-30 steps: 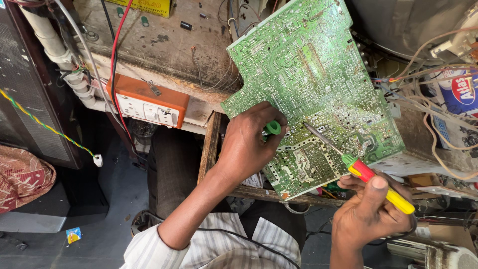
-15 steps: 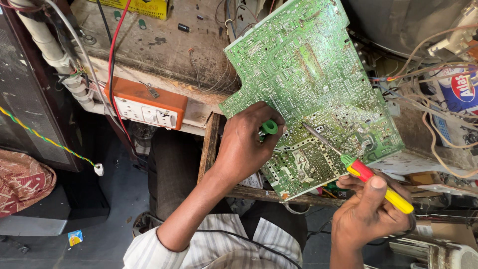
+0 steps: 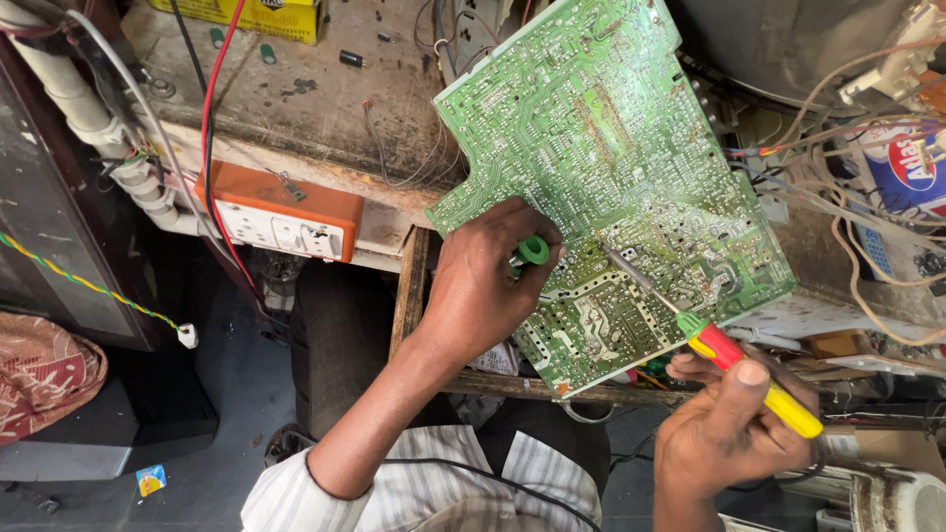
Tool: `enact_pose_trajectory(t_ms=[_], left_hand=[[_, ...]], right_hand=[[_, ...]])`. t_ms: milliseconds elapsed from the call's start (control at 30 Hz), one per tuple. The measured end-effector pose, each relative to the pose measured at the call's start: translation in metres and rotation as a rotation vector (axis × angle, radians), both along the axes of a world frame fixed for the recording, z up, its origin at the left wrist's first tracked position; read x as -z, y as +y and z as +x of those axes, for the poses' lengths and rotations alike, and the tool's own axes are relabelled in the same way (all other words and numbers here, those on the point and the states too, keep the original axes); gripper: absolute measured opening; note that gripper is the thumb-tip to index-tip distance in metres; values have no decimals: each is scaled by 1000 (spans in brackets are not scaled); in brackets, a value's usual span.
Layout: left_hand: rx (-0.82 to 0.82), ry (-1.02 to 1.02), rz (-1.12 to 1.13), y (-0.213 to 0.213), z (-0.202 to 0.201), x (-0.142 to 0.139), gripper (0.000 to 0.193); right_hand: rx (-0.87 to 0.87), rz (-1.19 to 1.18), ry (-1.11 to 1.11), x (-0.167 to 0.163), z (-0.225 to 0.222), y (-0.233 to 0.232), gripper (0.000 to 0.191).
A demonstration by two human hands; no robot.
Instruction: The person holds a green circuit board and uses a soldering iron and solder to work on specific points on the board. They also use pliers to trim wire ends and a multimeter to test connections. The person repeatedly switches between soldering, trimming, and testing actions.
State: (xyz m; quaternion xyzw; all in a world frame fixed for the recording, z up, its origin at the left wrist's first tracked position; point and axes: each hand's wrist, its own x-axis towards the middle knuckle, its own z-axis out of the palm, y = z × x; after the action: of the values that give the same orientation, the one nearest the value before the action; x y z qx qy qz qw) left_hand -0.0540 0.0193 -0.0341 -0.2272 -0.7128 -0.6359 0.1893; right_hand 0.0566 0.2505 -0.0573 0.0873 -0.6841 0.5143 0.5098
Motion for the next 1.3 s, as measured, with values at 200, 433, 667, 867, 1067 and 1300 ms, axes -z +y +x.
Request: enact_pose_trajectory(t_ms=[200,433,667,867,1067,1300], left_hand=[[15,68,-49,2,-7,-4,9],[24,63,-85,3,-9,-5,9],[-21,84,-110,8,-9,-3,9],[-15,76,-110,11,-7,-8,9],[12,63,-91,11,-6,-11,9],[20,121,-126,14,-10,-17,9]], right_hand=[[105,101,-10,4,-2,-6,44],[153,176,-6,1,-2,-19,48],[172,258,26,8,-1,-12,47],[179,303,52,10,2,-5,43],[189,362,28,8,7,-4,39],[380,526,13,6,11,3,42]])
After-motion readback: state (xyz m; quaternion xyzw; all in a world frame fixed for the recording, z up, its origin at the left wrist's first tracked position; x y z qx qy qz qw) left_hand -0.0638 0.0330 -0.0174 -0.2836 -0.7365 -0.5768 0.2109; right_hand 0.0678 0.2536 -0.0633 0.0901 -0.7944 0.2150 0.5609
